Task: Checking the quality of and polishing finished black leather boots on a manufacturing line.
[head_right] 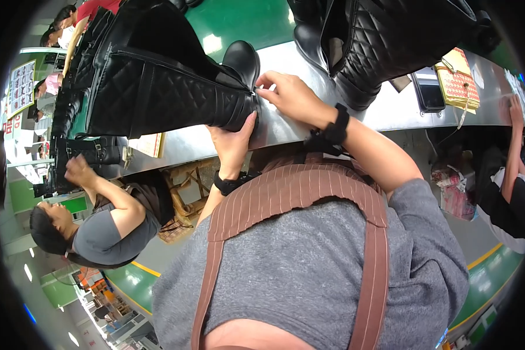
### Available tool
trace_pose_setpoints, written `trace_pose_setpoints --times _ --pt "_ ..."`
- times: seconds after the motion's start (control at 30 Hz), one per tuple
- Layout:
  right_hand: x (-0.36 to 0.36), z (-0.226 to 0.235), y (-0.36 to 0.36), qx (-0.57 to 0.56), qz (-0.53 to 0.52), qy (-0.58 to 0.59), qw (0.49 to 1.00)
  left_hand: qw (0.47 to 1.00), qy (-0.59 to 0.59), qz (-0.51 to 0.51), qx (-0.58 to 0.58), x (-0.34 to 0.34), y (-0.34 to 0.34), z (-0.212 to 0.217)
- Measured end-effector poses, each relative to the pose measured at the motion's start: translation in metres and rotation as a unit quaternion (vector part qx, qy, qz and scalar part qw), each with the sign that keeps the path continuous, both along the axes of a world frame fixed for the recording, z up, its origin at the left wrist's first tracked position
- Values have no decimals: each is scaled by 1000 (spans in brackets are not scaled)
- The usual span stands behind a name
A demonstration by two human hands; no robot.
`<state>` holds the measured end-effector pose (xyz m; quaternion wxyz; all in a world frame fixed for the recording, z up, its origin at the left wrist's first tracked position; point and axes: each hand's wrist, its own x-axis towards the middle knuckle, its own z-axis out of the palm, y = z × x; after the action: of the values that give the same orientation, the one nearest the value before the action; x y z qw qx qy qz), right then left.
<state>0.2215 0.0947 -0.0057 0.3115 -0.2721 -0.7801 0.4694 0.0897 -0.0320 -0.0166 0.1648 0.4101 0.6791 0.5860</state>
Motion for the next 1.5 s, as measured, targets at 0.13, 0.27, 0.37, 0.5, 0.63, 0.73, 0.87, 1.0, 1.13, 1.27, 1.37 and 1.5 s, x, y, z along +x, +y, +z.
trace_pose_setpoints --times 0.13,0.27,0.37,0.5,0.63,0.73,0.87,1.0,1.13,1.27,1.37,1.5 --pt "-20 -8 11 23 28 4 999 999 -13 -14 30 -5 -1 -2" --pt "-24 -5 18 165 43 12 985 999 23 -21 13 -6 -1 -7" --pt "-25 -5 20 173 55 33 983 999 39 7 -5 -6 1 -6" --pt "-11 -3 13 15 8 100 995 999 23 3 44 -7 0 7" --pt "36 16 -7 76 -28 15 997 989 -112 -69 -67 -14 -4 23" --pt "90 33 -30 50 23 3 998 975 -149 -101 -127 -21 -6 27" --pt "177 56 -34 262 -192 84 942 978 -136 -120 -101 -26 0 28" --pt "263 69 36 232 -447 -94 859 960 -207 -145 -118 -28 0 38" --pt "323 47 124 236 -412 -300 827 956 -208 -157 -137 -31 1 44" --pt "352 18 169 189 -328 -443 813 951 -243 -162 -102 -34 -3 31" --pt "352 12 178 199 -331 -375 843 938 -307 -153 -46 -42 -7 27" --pt "348 55 143 335 -424 -245 805 889 -438 -131 3 -45 -17 40"
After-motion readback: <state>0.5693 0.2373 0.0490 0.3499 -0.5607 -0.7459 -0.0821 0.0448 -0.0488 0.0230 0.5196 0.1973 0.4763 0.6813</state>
